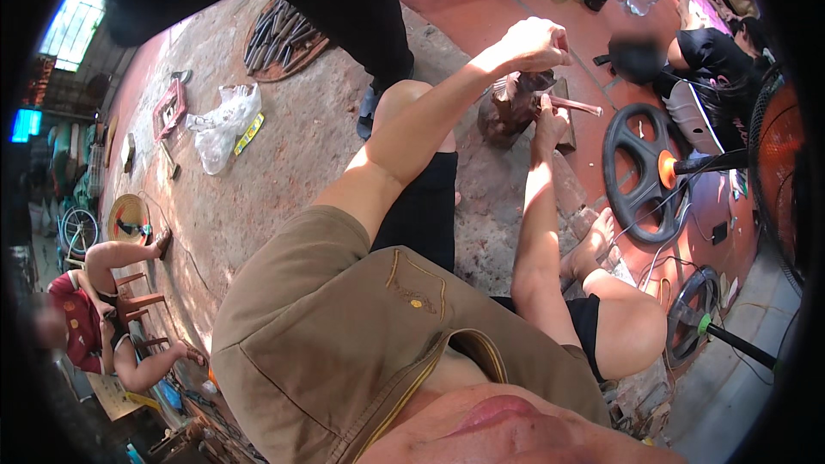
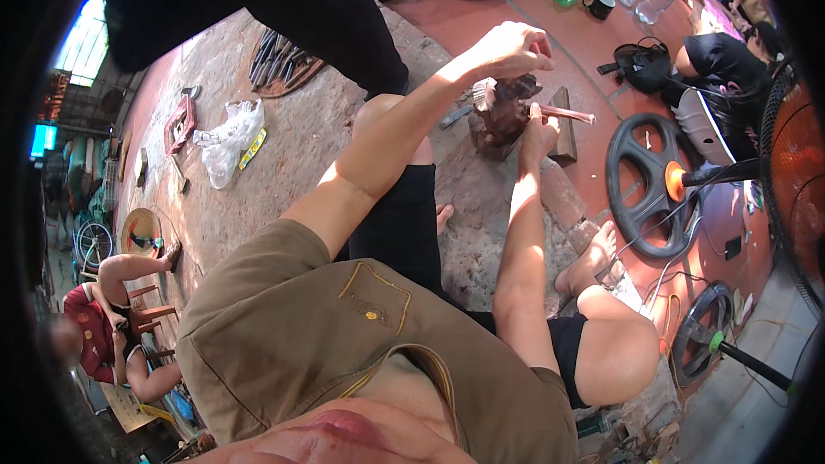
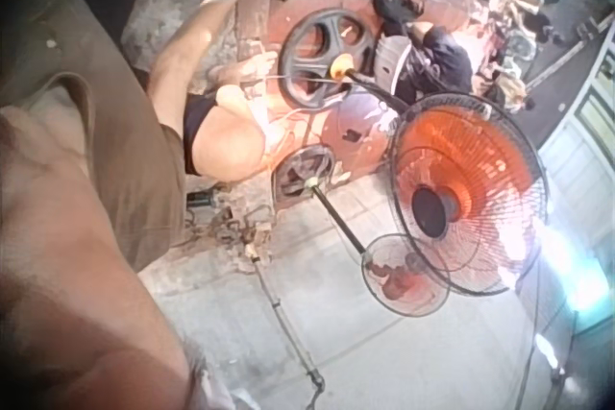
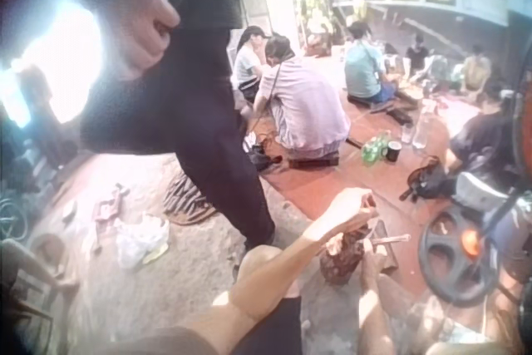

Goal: The person sits on the floor and sharpens a metal rod using a file, holding the rod with one hand and filing with the other. The person occasionally pauses to inspect the rod and adjust their grip.

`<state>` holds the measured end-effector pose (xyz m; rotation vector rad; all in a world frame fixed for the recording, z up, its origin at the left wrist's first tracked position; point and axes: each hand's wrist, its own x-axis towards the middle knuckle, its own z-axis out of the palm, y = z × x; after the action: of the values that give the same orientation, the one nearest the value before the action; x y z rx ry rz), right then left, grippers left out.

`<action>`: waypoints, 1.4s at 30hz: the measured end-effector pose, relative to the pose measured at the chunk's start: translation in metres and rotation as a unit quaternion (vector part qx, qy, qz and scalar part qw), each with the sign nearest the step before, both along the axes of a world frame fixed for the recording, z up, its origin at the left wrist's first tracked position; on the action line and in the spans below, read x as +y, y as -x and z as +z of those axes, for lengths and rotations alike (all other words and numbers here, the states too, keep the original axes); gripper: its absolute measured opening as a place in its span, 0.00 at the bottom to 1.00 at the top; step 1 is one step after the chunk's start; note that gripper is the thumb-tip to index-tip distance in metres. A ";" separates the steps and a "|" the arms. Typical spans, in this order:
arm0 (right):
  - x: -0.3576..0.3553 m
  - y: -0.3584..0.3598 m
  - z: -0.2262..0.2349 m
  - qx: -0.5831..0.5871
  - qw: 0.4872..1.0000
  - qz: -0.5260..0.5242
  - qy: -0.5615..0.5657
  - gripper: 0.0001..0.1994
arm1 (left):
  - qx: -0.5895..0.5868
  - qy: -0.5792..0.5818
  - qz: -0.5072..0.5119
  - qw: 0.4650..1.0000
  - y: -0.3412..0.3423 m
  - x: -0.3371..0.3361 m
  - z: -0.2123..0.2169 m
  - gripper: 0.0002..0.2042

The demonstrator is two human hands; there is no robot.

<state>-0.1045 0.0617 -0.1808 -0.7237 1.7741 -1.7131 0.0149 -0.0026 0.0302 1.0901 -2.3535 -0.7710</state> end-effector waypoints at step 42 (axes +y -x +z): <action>0.016 -0.021 0.024 -0.107 0.988 0.101 0.048 0.15 | 0.161 -0.284 0.408 0.853 -0.237 -0.168 -0.109 0.14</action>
<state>-0.0835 0.0776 -0.1568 -0.7047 1.4328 -1.6792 0.2519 -0.1709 -0.0789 1.8332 -1.1806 -1.1895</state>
